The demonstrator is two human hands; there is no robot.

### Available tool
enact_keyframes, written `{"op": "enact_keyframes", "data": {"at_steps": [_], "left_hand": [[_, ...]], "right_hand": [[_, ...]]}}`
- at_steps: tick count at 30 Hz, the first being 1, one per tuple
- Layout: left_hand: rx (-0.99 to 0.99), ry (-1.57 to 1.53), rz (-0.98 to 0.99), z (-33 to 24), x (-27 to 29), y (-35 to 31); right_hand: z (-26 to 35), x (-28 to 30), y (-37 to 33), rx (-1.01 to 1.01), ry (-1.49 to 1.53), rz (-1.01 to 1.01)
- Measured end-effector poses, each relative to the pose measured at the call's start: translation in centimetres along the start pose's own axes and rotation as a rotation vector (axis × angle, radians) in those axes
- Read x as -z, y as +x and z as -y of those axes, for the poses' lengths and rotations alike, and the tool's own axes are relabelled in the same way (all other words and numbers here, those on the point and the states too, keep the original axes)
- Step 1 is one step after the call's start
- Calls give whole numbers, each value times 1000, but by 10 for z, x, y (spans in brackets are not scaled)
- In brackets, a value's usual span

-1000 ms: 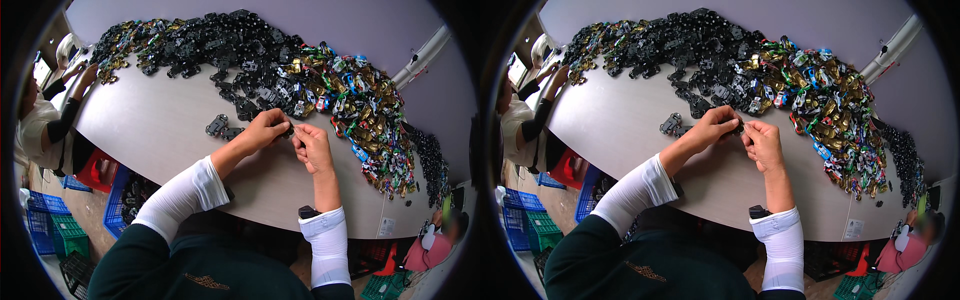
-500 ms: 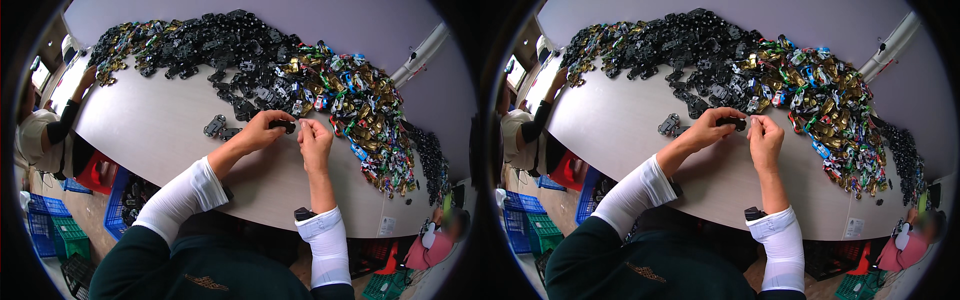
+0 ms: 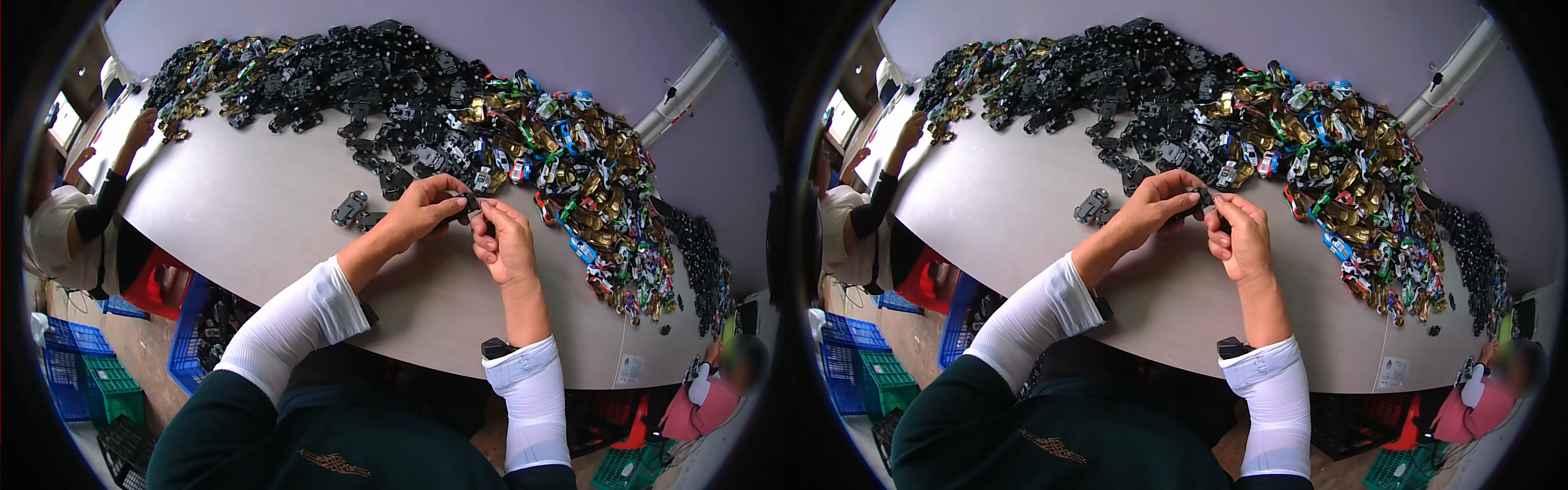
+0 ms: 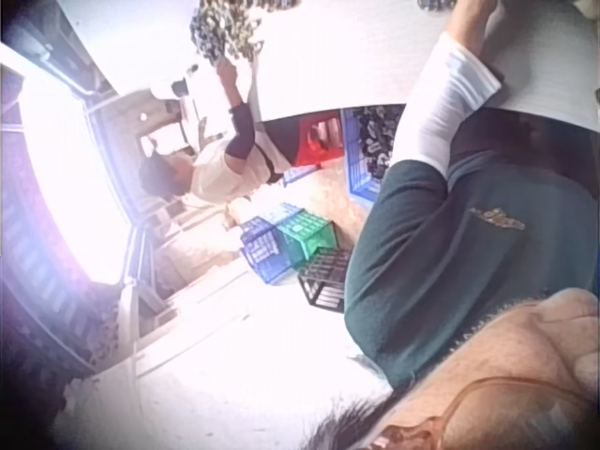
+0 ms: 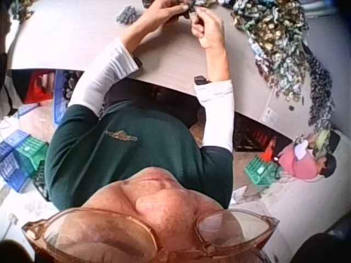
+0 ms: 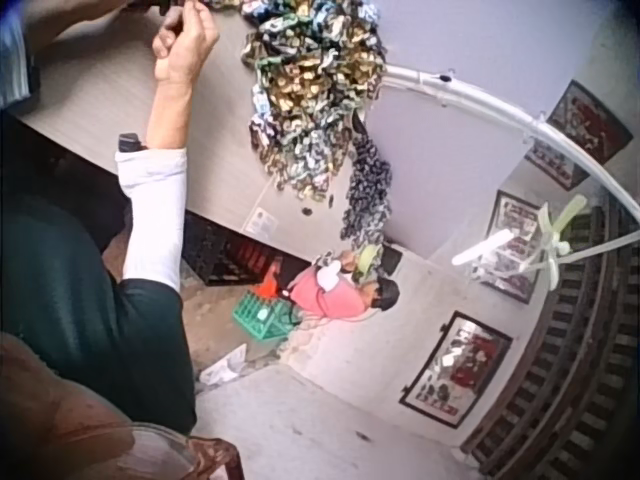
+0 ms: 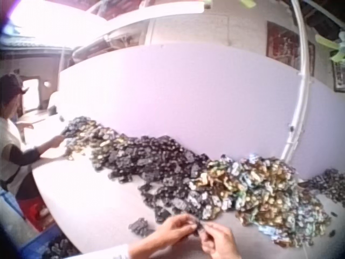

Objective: The person is seen manually assembling small toy cars, putting together chassis and colorful body parts.

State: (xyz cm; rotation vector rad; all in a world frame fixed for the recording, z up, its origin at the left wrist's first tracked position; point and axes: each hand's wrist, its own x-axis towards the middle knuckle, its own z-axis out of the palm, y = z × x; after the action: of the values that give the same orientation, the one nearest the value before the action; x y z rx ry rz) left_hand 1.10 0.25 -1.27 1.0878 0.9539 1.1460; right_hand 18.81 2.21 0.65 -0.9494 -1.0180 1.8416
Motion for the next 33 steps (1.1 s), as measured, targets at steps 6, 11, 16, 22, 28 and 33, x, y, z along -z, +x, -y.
{"op": "enact_keyframes", "data": {"at_steps": [6, 11, 16, 22, 28, 33], "left_hand": [[-22, 23, 70, 4, -2, 0], [-33, -10, 88, 3, -4, -1], [-59, 31, 78, 11, 1, 2], [-2, 34, 32, 12, 1, 2], [-15, 43, 50, 14, 0, 3], [-29, 298, 6, 1, -2, -4]], "right_hand": [[-1, 5, 1, -103, 184, 93], [-5, 5, 1, -83, 110, 77], [-12, 2, 0, -1, -52, 55], [-4, 7, 0, -7, -160, 73], [-4, 4, -3, 13, -320, 44], [-15, 0, 2, 79, -573, -21]]}}
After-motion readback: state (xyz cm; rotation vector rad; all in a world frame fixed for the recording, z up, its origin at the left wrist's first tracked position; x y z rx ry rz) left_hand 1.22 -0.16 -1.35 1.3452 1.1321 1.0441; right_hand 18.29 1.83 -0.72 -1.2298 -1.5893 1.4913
